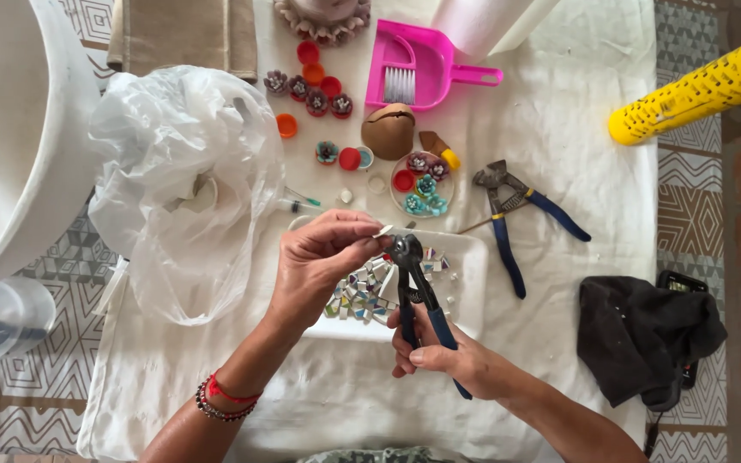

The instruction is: Cutting small pieces of tile using mosaic nippers for a craft project

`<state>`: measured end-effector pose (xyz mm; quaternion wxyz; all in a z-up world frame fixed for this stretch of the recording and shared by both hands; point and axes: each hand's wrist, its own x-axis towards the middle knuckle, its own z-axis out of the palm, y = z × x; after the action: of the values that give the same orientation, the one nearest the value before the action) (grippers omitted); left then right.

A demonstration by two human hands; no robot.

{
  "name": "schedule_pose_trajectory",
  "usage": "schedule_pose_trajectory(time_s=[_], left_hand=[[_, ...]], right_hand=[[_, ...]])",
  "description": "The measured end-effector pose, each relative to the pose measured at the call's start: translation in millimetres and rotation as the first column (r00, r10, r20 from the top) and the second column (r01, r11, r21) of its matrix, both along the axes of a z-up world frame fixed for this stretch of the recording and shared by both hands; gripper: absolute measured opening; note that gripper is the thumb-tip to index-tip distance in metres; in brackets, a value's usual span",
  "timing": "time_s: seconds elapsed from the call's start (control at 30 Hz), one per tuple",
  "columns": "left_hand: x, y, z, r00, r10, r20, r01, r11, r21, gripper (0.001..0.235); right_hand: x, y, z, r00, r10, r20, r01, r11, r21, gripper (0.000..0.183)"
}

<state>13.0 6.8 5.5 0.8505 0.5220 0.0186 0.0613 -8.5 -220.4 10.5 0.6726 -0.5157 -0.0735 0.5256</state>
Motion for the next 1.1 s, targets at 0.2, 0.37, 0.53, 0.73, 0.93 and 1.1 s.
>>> schedule_pose_trajectory(time_s=[0.2,0.37,0.53,0.73,0.93,1.1], left_hand=[[-2,-3,-3,0.995,0.095,-0.036,-0.088,0.982,0.165,0.011],[-1,-3,-11,0.993,0.027,0.118,-0.064,0.943,0.327,0.016],[-2,-5,-9,0.990,-0.009,0.140,-0.053,0.901,0.430,0.009],[-6,-10,-13,0.980,0.061,0.192,-0.164,0.792,0.588,0.020],[-4,-11,-14,0.965,0.035,0.259,-0.171,0.835,0.522,0.017],[-6,-8,-14,0.942,0.038,0.332,-0.247,0.750,0.613,0.014]], right_hand=[[0,-2,-3,1.000,-0.027,-0.013,0.027,1.000,-0.012,0.048],[3,-4,-4,0.999,-0.032,0.007,0.033,0.999,-0.023,0.053],[3,-4,0,0.999,-0.040,-0.002,0.040,0.998,-0.050,0.052],[3,-6,-2,1.000,-0.022,-0.016,0.022,1.000,0.003,0.052],[3,-10,-5,0.999,-0.045,0.017,0.044,0.999,0.032,0.050],[3,-9,-3,1.000,0.002,0.020,-0.002,0.999,0.036,0.054]])
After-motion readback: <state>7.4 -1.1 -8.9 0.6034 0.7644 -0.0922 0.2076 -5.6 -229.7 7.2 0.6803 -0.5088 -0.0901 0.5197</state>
